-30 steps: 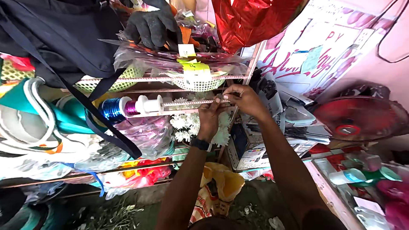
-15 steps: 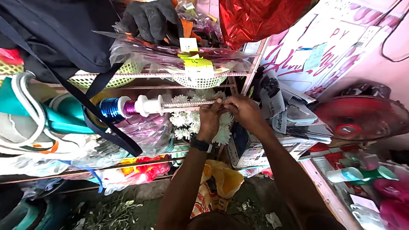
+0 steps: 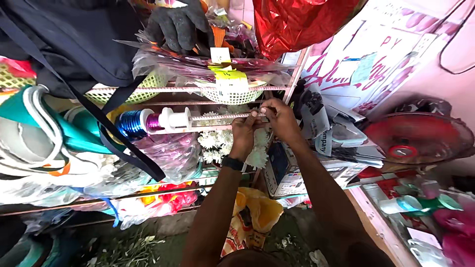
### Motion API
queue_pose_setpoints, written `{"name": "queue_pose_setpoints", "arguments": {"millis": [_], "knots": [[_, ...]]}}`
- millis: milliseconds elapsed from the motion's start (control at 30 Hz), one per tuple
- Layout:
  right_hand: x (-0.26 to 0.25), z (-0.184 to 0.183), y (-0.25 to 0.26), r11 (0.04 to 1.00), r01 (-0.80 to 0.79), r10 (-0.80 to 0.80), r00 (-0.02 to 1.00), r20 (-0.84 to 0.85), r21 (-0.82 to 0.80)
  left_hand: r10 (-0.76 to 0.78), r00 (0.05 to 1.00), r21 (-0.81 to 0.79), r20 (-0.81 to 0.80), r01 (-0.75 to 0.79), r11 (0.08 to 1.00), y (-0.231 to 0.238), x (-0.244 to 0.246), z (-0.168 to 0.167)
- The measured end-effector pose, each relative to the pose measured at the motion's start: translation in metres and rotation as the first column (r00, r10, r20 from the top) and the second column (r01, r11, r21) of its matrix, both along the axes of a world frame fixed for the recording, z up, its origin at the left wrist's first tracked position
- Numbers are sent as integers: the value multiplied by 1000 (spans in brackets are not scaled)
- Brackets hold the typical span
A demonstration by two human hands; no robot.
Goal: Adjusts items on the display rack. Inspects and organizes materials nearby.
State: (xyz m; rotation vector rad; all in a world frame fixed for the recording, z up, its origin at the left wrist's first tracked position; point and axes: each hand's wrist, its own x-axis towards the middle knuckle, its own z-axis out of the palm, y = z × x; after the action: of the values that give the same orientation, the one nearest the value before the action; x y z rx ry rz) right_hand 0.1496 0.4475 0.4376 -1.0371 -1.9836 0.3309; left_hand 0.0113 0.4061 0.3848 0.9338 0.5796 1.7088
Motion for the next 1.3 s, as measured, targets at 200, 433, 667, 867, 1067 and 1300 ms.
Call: {"name": "queue_pose_setpoints", "arguments": {"millis": [200, 433, 667, 867, 1067, 1300], "knots": [[-8, 11, 5, 917, -103, -45, 933, -356, -385, 27, 999, 18, 24, -28, 999, 4, 5, -4], [-19, -19, -39, 986, 168, -165, 925, -341, -21, 32, 998, 104, 45, -37, 994, 6, 8, -9], [-25, -9, -44, 973, 231, -230, 972, -42, 8, 62, 998, 121, 6, -62, 991, 6, 7, -10], [-22, 13, -7, 954, 4, -63, 980, -188, -300, 30, 1000, 112, 2, -30, 993, 4, 7, -11], [-45, 2, 4, 897, -118, -96, 890, -446, -427, 44, 999, 60, 23, -45, 997, 3, 8, -13], [-30, 15, 0, 845, -143, -51, 938, -343, -516, 19, 998, 74, -53, -15, 997, 0, -3, -10]]}}
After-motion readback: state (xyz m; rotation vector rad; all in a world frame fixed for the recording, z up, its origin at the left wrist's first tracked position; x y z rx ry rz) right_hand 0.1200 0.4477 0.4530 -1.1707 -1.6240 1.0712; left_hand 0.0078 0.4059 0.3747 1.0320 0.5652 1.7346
